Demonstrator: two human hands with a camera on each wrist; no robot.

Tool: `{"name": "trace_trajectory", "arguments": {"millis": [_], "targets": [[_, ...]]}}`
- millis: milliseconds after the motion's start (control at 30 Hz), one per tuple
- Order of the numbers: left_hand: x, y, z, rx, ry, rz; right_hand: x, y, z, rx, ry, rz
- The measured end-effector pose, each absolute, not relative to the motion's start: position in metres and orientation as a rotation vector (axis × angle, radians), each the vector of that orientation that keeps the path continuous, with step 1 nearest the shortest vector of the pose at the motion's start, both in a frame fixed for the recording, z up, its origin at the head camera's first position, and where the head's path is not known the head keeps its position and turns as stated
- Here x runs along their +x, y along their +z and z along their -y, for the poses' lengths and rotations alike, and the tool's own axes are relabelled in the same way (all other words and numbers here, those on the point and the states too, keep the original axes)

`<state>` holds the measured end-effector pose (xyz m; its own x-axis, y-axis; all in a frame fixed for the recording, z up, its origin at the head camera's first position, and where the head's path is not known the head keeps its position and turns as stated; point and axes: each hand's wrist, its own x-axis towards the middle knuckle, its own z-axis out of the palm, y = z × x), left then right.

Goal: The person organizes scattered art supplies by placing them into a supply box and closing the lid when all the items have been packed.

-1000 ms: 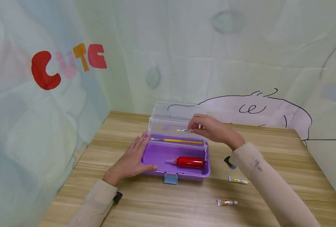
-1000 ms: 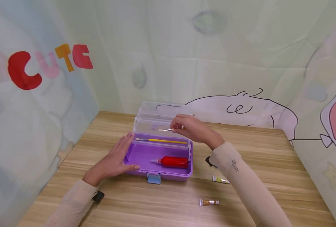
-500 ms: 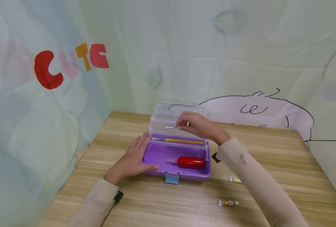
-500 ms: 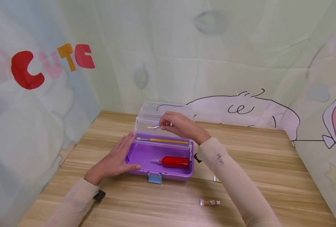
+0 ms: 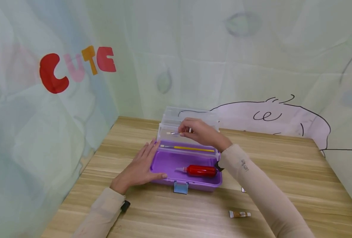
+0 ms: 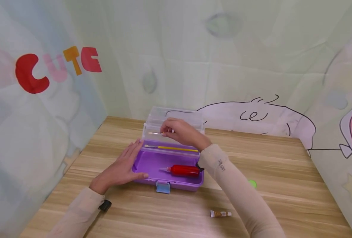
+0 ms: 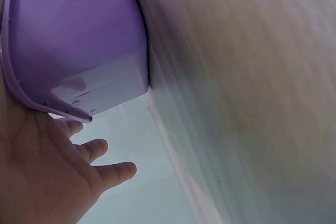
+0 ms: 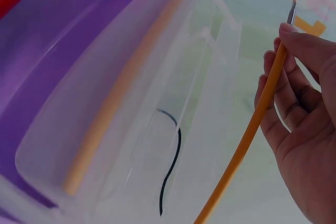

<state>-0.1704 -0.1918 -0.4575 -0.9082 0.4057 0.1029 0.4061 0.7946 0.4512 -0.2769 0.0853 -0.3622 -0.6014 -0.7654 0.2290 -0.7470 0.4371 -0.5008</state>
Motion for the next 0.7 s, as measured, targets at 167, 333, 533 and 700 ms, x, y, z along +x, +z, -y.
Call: {"name": "trace_trajectory", "arguments": {"millis": [167,333,533,700], "targets": [[-0.171,-0.46,0.191,-0.675,-0.744,2.979,-0.277,-0.367,-0.079,-1.403,-0.955,-2.609],[-0.171,-0.46,0.191,-0.679,-0.74,2.982,-0.275,-0.37,-0.076,-1.382,-1.008,-2.611],[-0.171,-0.459,0.192,-0.694,-0.74,2.966,-0.277,-0.376,-0.074,-1.298,-1.034,-2.623],[-0.17,-0.458,0.193,-0.691,-0.746,2.967,-0.277,-0.38,-0.071,-1.27,-1.035,-2.601]]}}
